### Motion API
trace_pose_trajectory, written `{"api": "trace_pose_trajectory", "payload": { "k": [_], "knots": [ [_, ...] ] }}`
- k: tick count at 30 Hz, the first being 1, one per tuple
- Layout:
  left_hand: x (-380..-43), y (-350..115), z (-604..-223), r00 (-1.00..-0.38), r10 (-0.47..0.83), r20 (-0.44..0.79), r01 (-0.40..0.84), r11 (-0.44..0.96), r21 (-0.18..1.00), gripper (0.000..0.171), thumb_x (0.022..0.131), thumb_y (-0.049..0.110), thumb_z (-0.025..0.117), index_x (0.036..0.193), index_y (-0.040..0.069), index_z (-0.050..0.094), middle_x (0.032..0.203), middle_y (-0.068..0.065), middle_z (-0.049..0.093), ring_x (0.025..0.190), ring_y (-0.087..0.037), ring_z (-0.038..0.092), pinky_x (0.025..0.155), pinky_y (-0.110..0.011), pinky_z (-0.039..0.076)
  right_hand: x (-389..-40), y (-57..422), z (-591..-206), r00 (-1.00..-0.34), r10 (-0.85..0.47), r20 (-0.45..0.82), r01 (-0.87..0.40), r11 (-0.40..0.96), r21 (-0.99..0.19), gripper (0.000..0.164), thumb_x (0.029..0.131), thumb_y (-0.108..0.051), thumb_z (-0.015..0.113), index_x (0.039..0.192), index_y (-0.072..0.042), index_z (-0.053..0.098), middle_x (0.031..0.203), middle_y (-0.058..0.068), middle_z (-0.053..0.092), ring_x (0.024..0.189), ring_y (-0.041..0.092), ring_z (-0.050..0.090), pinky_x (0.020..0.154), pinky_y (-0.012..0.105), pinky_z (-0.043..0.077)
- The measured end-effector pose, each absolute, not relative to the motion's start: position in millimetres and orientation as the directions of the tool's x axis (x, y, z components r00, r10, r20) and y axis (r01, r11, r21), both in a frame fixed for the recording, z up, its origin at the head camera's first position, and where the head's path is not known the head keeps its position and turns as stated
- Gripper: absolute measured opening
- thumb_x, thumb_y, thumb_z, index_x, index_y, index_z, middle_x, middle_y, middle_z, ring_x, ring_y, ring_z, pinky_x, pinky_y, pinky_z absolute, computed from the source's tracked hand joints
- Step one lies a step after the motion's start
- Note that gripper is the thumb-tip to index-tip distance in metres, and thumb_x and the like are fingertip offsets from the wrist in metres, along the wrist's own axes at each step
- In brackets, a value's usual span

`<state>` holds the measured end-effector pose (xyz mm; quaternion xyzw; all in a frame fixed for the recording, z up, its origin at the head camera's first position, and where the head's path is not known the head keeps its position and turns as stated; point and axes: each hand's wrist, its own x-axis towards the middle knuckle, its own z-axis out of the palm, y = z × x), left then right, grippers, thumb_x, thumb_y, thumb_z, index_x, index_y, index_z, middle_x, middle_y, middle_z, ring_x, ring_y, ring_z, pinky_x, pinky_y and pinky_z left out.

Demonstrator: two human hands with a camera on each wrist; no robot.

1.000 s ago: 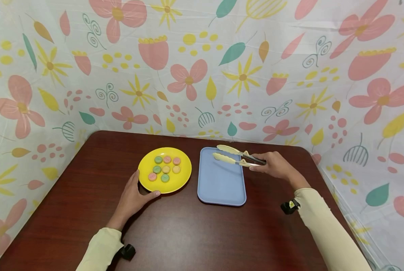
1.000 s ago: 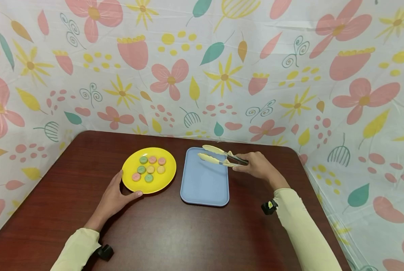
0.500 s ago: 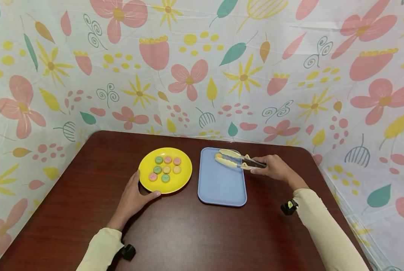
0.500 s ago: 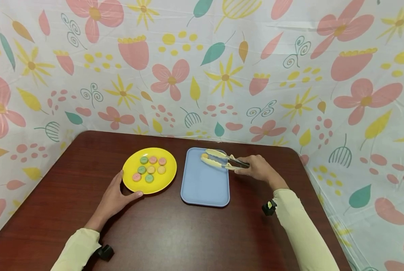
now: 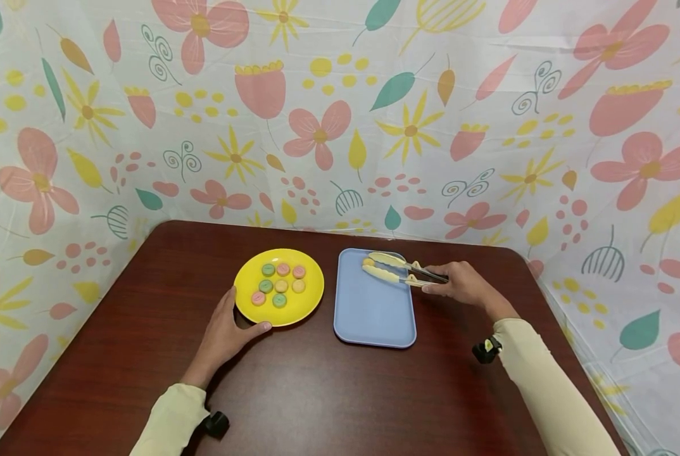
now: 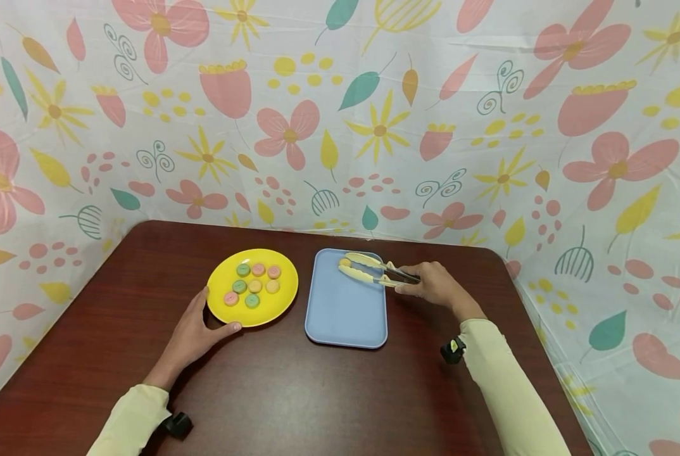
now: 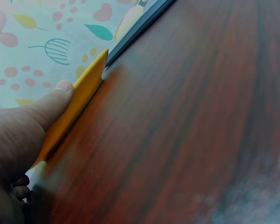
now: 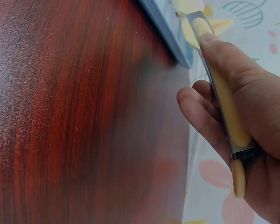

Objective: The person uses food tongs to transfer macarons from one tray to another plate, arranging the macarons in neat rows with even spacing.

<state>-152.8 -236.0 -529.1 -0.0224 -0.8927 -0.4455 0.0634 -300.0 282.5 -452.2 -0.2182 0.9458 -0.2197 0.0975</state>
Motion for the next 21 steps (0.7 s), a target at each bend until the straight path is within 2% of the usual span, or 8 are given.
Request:
{"api": "trace_pose_trajectory", "payload": {
  "k": [5, 12, 19, 21],
  "knots": [
    [-152.5, -236.0, -528.7, -0.990, -0.014, 0.139, 0.103, 0.600, 0.793, 0.119, 0.078, 0.053, 0.087, 0.165, 0.015, 0.016, 0.166, -0.013, 0.025, 0.150, -0.035, 0.029, 0.115, -0.064, 0.031, -299.1, 283.2, -453.5, -0.881, -0.463, -0.093, -0.372, 0.802, -0.468, 0.059, 0.088, -0.048, 0.079, 0.136, -0.014, 0.069, 0.094, -0.004, 0.069, 0.081, 0.018, 0.055, 0.063, 0.030, 0.046],
    [-152.2, -236.1, -529.1, -0.991, -0.010, 0.134, 0.101, 0.601, 0.793, 0.119, 0.077, 0.055, 0.086, 0.165, 0.015, 0.015, 0.166, -0.013, 0.024, 0.150, -0.035, 0.028, 0.114, -0.065, 0.032, -298.3, 283.0, -455.0, -0.882, -0.460, -0.103, -0.363, 0.802, -0.474, 0.052, 0.091, -0.036, 0.079, 0.137, -0.013, 0.068, 0.079, -0.003, 0.061, 0.073, 0.017, 0.054, 0.058, 0.029, 0.045],
    [-152.6, -235.9, -529.5, -0.991, -0.012, 0.134, 0.100, 0.605, 0.790, 0.119, 0.078, 0.055, 0.085, 0.165, 0.014, 0.015, 0.166, -0.015, 0.023, 0.150, -0.037, 0.028, 0.115, -0.065, 0.031, -297.0, 284.5, -454.7, -0.889, -0.442, -0.122, -0.339, 0.812, -0.476, 0.066, 0.089, -0.048, 0.078, 0.141, -0.010, 0.064, 0.078, -0.002, 0.062, 0.070, 0.017, 0.055, 0.058, 0.028, 0.046],
    [-152.6, -235.9, -529.7, -0.991, -0.013, 0.135, 0.100, 0.606, 0.790, 0.119, 0.078, 0.055, 0.085, 0.165, 0.013, 0.015, 0.166, -0.015, 0.024, 0.150, -0.038, 0.028, 0.114, -0.066, 0.031, -296.6, 284.9, -454.8, -0.890, -0.440, -0.121, -0.337, 0.812, -0.477, 0.066, 0.089, -0.047, 0.078, 0.141, -0.010, 0.064, 0.080, -0.001, 0.062, 0.070, 0.017, 0.054, 0.058, 0.028, 0.046]
  ]
}}
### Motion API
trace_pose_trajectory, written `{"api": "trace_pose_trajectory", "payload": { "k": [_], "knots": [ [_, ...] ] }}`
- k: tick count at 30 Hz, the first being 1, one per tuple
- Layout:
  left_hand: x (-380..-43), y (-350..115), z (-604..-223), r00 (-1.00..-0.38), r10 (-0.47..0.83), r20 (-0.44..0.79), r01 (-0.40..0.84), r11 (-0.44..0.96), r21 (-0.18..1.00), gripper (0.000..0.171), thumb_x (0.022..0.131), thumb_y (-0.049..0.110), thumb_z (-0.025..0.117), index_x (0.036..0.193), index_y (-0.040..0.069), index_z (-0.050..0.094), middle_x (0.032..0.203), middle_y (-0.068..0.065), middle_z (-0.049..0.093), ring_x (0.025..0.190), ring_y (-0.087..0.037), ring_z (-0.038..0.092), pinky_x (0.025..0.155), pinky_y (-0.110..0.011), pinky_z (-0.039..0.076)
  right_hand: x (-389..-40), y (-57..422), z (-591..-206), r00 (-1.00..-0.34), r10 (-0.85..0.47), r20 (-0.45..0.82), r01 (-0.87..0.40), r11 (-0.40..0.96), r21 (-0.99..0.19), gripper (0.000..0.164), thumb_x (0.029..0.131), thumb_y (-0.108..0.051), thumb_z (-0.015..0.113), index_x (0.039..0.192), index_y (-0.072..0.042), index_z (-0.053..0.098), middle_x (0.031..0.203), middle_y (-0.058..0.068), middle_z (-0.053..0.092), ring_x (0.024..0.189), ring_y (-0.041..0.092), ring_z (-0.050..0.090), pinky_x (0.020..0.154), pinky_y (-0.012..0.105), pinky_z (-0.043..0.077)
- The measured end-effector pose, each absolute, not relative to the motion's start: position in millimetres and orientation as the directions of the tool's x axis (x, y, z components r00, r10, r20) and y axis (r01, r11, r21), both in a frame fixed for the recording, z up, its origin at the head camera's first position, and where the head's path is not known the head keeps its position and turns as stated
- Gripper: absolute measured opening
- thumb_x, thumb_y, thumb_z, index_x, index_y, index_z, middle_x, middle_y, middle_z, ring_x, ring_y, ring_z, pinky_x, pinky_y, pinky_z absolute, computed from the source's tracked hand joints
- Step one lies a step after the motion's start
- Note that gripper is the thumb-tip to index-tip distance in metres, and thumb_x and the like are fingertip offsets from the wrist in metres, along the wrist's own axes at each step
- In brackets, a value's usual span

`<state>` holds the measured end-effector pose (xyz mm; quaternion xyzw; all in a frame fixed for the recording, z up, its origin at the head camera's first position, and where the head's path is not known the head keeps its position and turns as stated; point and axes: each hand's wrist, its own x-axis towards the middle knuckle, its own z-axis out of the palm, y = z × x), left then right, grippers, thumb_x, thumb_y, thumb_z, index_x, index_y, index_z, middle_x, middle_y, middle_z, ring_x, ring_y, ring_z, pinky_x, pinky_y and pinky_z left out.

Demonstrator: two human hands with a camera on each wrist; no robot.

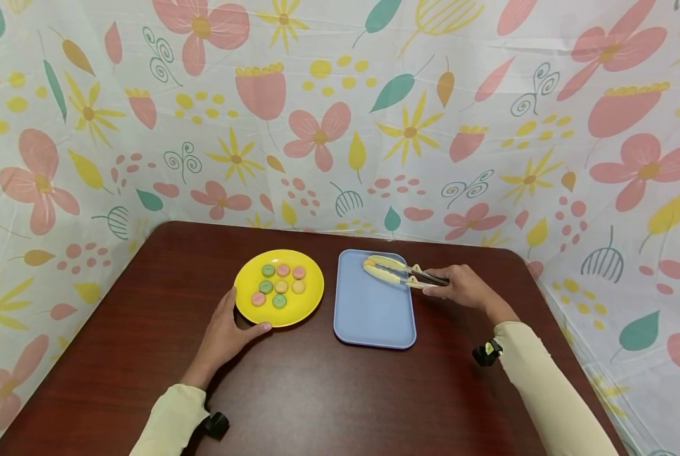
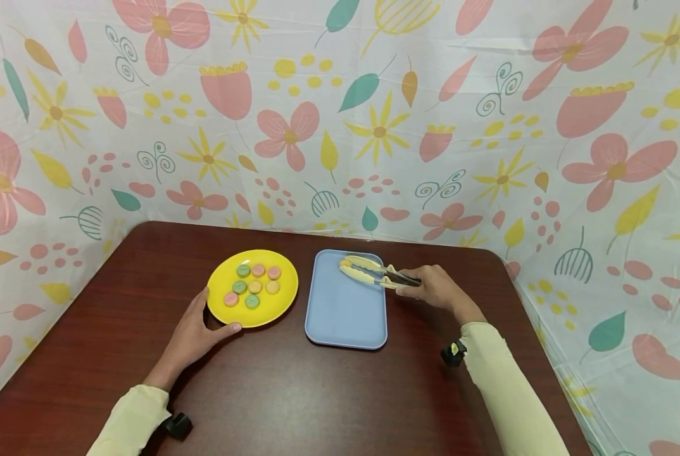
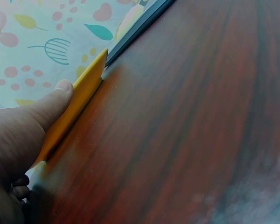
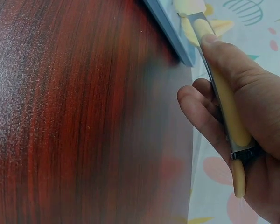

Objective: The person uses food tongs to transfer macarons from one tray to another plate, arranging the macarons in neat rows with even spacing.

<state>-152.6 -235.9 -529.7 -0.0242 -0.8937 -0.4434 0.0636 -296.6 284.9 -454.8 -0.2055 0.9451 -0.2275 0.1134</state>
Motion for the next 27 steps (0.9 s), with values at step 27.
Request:
{"api": "trace_pose_trajectory", "payload": {
  "k": [27],
  "knots": [
    [-151.6, -236.3, -530.0, -0.995, -0.019, 0.097, 0.066, 0.605, 0.794, 0.123, 0.077, 0.059, 0.084, 0.165, 0.012, 0.012, 0.168, -0.016, 0.020, 0.152, -0.038, 0.024, 0.116, -0.065, 0.030, -272.1, 274.1, -414.9, -0.863, -0.505, 0.003, -0.448, 0.763, -0.465, 0.061, 0.090, -0.051, 0.075, 0.139, -0.016, 0.066, 0.069, -0.007, 0.053, 0.060, 0.012, 0.047, 0.054, 0.026, 0.042]
  ]
}}
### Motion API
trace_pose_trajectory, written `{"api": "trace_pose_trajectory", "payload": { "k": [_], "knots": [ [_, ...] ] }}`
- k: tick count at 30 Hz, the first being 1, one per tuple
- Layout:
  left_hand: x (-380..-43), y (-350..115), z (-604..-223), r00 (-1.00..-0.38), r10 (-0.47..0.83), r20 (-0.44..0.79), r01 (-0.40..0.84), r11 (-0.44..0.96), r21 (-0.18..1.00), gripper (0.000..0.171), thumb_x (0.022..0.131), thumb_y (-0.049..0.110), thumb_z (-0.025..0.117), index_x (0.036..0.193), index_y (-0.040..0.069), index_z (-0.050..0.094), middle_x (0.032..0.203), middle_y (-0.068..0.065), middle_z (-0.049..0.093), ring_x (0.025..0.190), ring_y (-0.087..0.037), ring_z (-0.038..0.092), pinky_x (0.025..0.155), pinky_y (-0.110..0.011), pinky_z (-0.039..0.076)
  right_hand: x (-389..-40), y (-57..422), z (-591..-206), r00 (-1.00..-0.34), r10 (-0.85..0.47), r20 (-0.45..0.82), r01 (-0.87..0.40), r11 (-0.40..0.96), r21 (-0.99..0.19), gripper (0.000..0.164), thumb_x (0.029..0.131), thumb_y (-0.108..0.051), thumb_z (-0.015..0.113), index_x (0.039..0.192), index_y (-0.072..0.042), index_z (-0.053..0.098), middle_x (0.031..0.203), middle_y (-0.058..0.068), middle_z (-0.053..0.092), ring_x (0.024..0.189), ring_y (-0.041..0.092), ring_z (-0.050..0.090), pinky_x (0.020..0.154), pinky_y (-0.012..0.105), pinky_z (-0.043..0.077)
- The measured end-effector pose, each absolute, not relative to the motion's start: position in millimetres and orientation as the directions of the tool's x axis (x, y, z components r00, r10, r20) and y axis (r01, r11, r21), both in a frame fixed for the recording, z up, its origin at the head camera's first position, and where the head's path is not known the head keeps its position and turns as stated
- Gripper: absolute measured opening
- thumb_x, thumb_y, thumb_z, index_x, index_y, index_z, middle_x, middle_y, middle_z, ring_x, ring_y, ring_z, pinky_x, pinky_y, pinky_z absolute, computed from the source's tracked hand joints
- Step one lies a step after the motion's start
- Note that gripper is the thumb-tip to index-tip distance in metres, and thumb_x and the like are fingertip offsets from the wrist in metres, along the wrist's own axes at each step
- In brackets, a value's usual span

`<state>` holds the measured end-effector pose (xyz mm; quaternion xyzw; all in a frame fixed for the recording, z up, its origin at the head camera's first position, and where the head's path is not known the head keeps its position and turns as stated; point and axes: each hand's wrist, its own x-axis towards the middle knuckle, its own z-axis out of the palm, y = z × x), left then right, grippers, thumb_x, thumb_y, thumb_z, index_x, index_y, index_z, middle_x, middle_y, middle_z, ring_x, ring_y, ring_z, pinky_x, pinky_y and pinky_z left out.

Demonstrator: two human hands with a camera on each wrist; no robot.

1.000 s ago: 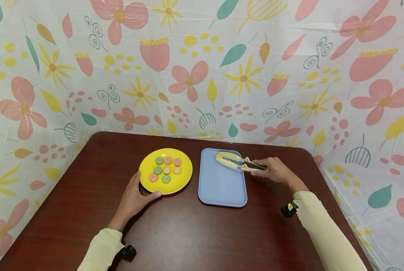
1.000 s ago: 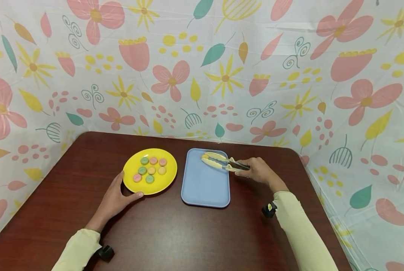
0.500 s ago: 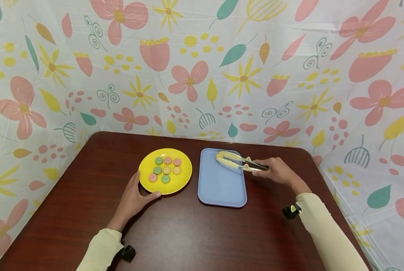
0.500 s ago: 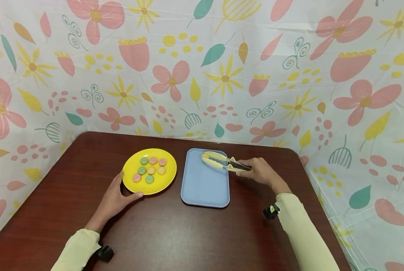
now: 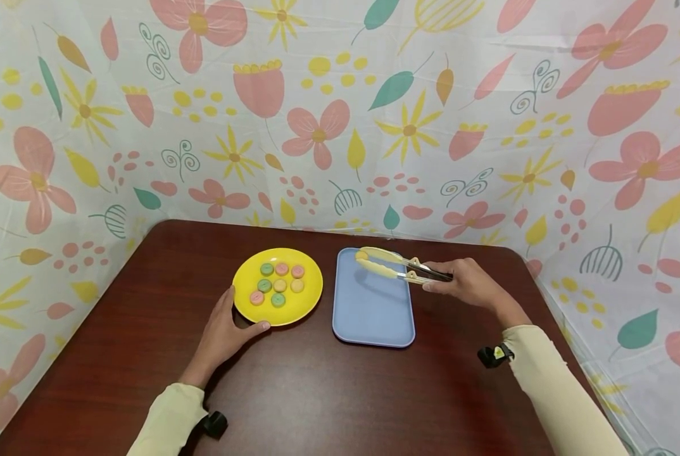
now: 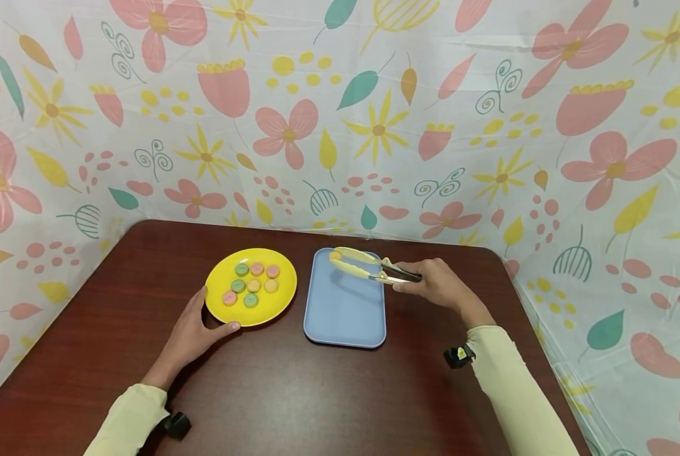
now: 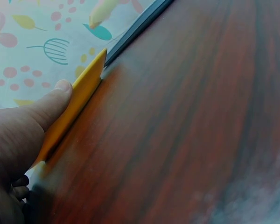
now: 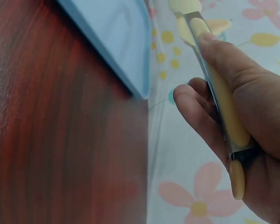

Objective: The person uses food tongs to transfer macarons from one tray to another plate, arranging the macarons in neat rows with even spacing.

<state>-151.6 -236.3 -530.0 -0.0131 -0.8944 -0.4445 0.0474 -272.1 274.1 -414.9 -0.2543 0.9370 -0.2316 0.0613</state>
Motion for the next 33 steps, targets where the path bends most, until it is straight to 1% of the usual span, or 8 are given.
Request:
{"api": "trace_pose_trajectory", "payload": {
  "k": [9, 14, 18, 21, 23, 25, 30, 33],
  "knots": [
    [-151.7, -236.3, -528.3, -0.994, -0.015, 0.107, 0.076, 0.605, 0.793, 0.121, 0.078, 0.056, 0.085, 0.165, 0.012, 0.014, 0.167, -0.016, 0.022, 0.151, -0.038, 0.025, 0.116, -0.065, 0.030, -259.3, 255.7, -398.9, -0.838, -0.546, 0.021, -0.482, 0.720, -0.500, 0.060, 0.090, -0.049, 0.075, 0.141, -0.018, 0.064, 0.090, -0.006, 0.071, 0.061, 0.010, 0.047, 0.055, 0.025, 0.042],
    [-151.7, -236.0, -528.9, -0.994, -0.013, 0.110, 0.080, 0.602, 0.795, 0.121, 0.078, 0.056, 0.085, 0.165, 0.013, 0.014, 0.167, -0.016, 0.022, 0.151, -0.038, 0.026, 0.115, -0.065, 0.030, -251.9, 243.4, -391.4, -0.816, -0.578, 0.029, -0.509, 0.693, -0.512, 0.060, 0.091, -0.041, 0.078, 0.142, -0.016, 0.062, 0.089, -0.007, 0.072, 0.055, 0.008, 0.041, 0.053, 0.025, 0.041],
    [-152.3, -235.9, -529.7, -0.993, -0.013, 0.116, 0.085, 0.599, 0.796, 0.120, 0.077, 0.056, 0.086, 0.165, 0.014, 0.015, 0.166, -0.015, 0.023, 0.151, -0.038, 0.026, 0.115, -0.065, 0.030, -250.3, 236.5, -390.7, -0.796, -0.603, 0.048, -0.539, 0.670, -0.511, 0.061, 0.090, -0.040, 0.079, 0.141, -0.009, 0.063, 0.109, 0.001, 0.076, 0.060, 0.006, 0.045, 0.055, 0.025, 0.042],
    [-152.4, -235.7, -530.1, -0.993, -0.015, 0.113, 0.081, 0.603, 0.794, 0.121, 0.077, 0.057, 0.085, 0.165, 0.015, 0.015, 0.166, -0.015, 0.023, 0.151, -0.038, 0.026, 0.116, -0.065, 0.030, -250.0, 231.4, -391.3, -0.788, -0.615, 0.036, -0.542, 0.663, -0.516, 0.064, 0.090, -0.044, 0.077, 0.141, -0.008, 0.062, 0.095, 0.006, 0.076, 0.055, 0.004, 0.039, 0.055, 0.024, 0.040],
    [-152.3, -235.7, -530.2, -0.994, -0.015, 0.111, 0.079, 0.605, 0.793, 0.121, 0.077, 0.057, 0.085, 0.165, 0.015, 0.015, 0.166, -0.015, 0.023, 0.151, -0.038, 0.026, 0.115, -0.065, 0.030, -250.3, 227.8, -392.4, -0.782, -0.623, 0.024, -0.544, 0.663, -0.514, 0.065, 0.090, -0.047, 0.076, 0.141, -0.009, 0.062, 0.078, 0.000, 0.068, 0.051, 0.003, 0.030, 0.053, 0.024, 0.037],
    [-152.3, -235.6, -530.3, -0.994, -0.015, 0.111, 0.079, 0.605, 0.792, 0.121, 0.077, 0.058, 0.085, 0.165, 0.015, 0.014, 0.166, -0.015, 0.023, 0.151, -0.038, 0.026, 0.115, -0.065, 0.030, -249.6, 223.0, -392.2, -0.772, -0.635, 0.017, -0.551, 0.656, -0.515, 0.064, 0.089, -0.048, 0.076, 0.140, -0.011, 0.063, 0.077, -0.001, 0.068, 0.051, 0.004, 0.031, 0.053, 0.024, 0.038],
    [-152.3, -235.9, -530.1, -0.993, -0.014, 0.113, 0.082, 0.609, 0.789, 0.121, 0.077, 0.059, 0.084, 0.165, 0.015, 0.014, 0.166, -0.015, 0.023, 0.151, -0.038, 0.026, 0.115, -0.065, 0.030, -248.2, 209.8, -394.0, -0.738, -0.674, 0.020, -0.583, 0.624, -0.520, 0.061, 0.089, -0.044, 0.078, 0.137, -0.010, 0.066, 0.118, 0.003, 0.074, 0.064, 0.006, 0.049, 0.058, 0.024, 0.044],
    [-153.0, -236.4, -529.7, -0.993, -0.011, 0.121, 0.089, 0.609, 0.788, 0.120, 0.078, 0.057, 0.085, 0.165, 0.015, 0.014, 0.167, -0.015, 0.023, 0.151, -0.038, 0.026, 0.115, -0.065, 0.030, -247.9, 201.5, -397.1, -0.729, -0.684, 0.013, -0.588, 0.616, -0.523, 0.060, 0.088, -0.043, 0.079, 0.137, -0.010, 0.066, 0.110, 0.003, 0.077, 0.057, 0.004, 0.039, 0.053, 0.022, 0.040]
  ]
}}
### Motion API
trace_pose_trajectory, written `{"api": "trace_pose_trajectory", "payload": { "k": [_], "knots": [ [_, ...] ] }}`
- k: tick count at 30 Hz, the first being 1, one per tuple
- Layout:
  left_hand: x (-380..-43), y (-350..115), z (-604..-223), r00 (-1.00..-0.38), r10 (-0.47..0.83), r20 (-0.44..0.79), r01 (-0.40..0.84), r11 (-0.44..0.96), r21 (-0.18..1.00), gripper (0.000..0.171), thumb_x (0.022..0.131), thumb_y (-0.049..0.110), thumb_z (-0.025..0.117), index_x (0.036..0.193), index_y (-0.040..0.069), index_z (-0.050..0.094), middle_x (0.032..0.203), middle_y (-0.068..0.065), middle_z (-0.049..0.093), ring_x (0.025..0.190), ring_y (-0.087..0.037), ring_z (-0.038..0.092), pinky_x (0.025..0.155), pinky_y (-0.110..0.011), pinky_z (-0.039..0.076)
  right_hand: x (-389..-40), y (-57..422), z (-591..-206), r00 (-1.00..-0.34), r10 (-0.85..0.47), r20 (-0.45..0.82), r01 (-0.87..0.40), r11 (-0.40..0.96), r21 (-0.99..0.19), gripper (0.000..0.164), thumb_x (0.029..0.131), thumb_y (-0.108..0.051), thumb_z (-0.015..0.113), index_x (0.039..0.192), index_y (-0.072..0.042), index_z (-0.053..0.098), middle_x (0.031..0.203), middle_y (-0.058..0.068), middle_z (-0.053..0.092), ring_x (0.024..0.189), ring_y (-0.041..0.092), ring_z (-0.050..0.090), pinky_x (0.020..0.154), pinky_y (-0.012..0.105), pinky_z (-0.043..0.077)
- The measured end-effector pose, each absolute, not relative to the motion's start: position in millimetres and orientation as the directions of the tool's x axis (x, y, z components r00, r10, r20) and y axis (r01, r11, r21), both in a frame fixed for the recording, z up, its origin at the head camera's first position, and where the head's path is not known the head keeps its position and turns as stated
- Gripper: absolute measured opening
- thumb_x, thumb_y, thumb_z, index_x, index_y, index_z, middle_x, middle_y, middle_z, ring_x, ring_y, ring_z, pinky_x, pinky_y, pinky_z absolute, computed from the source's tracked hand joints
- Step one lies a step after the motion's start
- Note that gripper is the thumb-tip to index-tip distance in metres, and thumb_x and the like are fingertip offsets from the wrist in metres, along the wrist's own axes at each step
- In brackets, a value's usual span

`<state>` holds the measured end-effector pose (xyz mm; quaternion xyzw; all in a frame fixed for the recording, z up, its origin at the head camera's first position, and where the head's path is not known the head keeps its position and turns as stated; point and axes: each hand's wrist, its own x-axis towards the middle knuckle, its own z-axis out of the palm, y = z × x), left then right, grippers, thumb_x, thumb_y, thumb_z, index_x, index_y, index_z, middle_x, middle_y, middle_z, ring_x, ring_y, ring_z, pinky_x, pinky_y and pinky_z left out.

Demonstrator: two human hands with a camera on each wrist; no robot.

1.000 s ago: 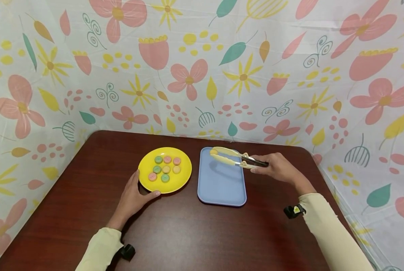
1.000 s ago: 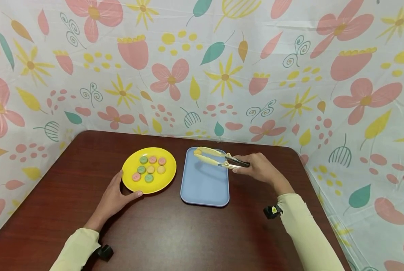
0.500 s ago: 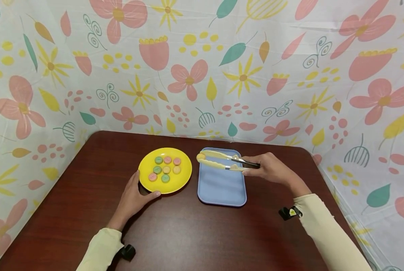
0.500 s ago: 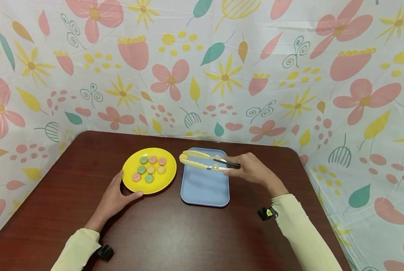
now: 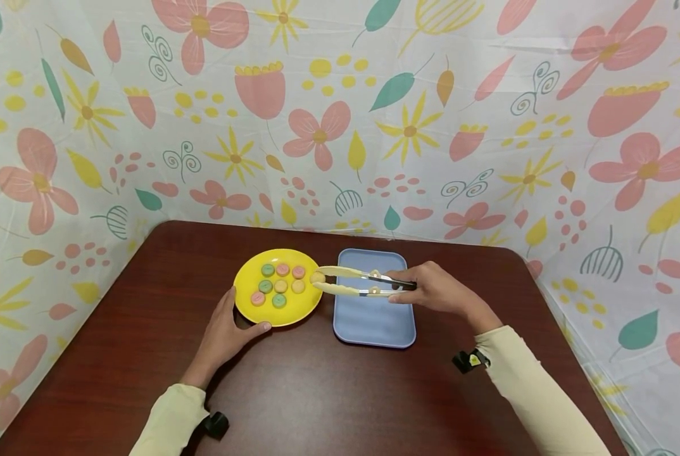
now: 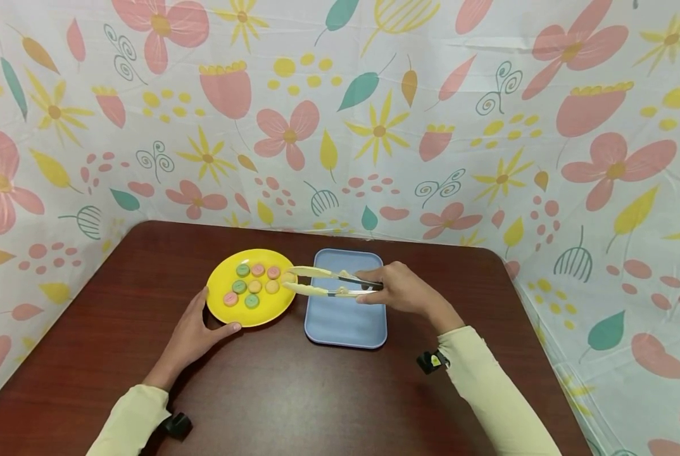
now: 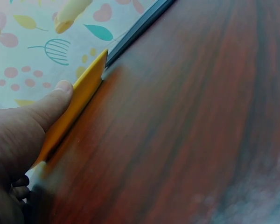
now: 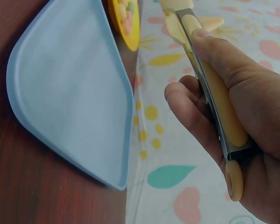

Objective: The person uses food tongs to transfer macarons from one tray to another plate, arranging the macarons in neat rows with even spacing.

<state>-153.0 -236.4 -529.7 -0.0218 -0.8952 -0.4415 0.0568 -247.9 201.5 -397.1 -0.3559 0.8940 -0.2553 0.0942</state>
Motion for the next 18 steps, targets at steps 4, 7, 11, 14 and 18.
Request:
{"api": "trace_pose_trajectory", "payload": {
  "k": [4, 7, 11, 14, 18],
  "knots": [
    [-153.6, -236.8, -530.0, -0.992, -0.013, 0.129, 0.094, 0.606, 0.790, 0.120, 0.078, 0.055, 0.086, 0.165, 0.014, 0.014, 0.166, -0.015, 0.023, 0.151, -0.038, 0.027, 0.115, -0.065, 0.030, -247.8, 191.3, -401.8, -0.709, -0.705, 0.011, -0.603, 0.599, -0.527, 0.061, 0.088, -0.042, 0.080, 0.137, -0.009, 0.066, 0.090, 0.004, 0.077, 0.051, 0.003, 0.027, 0.048, 0.021, 0.033],
    [-153.7, -236.7, -530.3, -0.992, -0.013, 0.129, 0.095, 0.606, 0.790, 0.120, 0.078, 0.056, 0.085, 0.165, 0.014, 0.015, 0.166, -0.015, 0.024, 0.150, -0.037, 0.027, 0.115, -0.065, 0.030, -248.1, 185.5, -405.3, -0.687, -0.727, 0.016, -0.625, 0.580, -0.522, 0.060, 0.088, -0.041, 0.079, 0.137, -0.009, 0.066, 0.101, 0.009, 0.078, 0.054, 0.002, 0.038, 0.049, 0.020, 0.036],
    [-153.4, -236.7, -530.6, -0.992, -0.009, 0.128, 0.096, 0.608, 0.788, 0.120, 0.078, 0.057, 0.085, 0.166, 0.016, 0.014, 0.167, -0.014, 0.023, 0.151, -0.037, 0.026, 0.115, -0.065, 0.030, -249.3, 179.2, -410.7, -0.661, -0.750, 0.018, -0.652, 0.563, -0.508, 0.059, 0.089, -0.040, 0.079, 0.138, -0.009, 0.065, 0.118, 0.011, 0.074, 0.060, 0.002, 0.047, 0.052, 0.020, 0.041],
    [-153.2, -237.0, -530.2, -0.992, -0.010, 0.127, 0.095, 0.608, 0.788, 0.120, 0.078, 0.057, 0.085, 0.166, 0.017, 0.013, 0.167, -0.013, 0.023, 0.151, -0.036, 0.026, 0.115, -0.065, 0.030, -250.4, 175.6, -415.4, -0.652, -0.758, 0.017, -0.660, 0.557, -0.504, 0.058, 0.089, -0.036, 0.080, 0.138, -0.009, 0.065, 0.119, 0.011, 0.074, 0.058, 0.003, 0.042, 0.052, 0.021, 0.039],
    [-153.2, -237.3, -529.5, -0.991, -0.006, 0.133, 0.103, 0.604, 0.791, 0.120, 0.077, 0.057, 0.085, 0.166, 0.017, 0.014, 0.166, -0.013, 0.024, 0.150, -0.036, 0.027, 0.115, -0.065, 0.030, -252.1, 171.5, -422.6, -0.650, -0.760, 0.011, -0.657, 0.554, -0.511, 0.057, 0.089, -0.032, 0.081, 0.138, -0.008, 0.065, 0.124, 0.010, 0.072, 0.057, 0.003, 0.038, 0.051, 0.021, 0.036]
  ]
}}
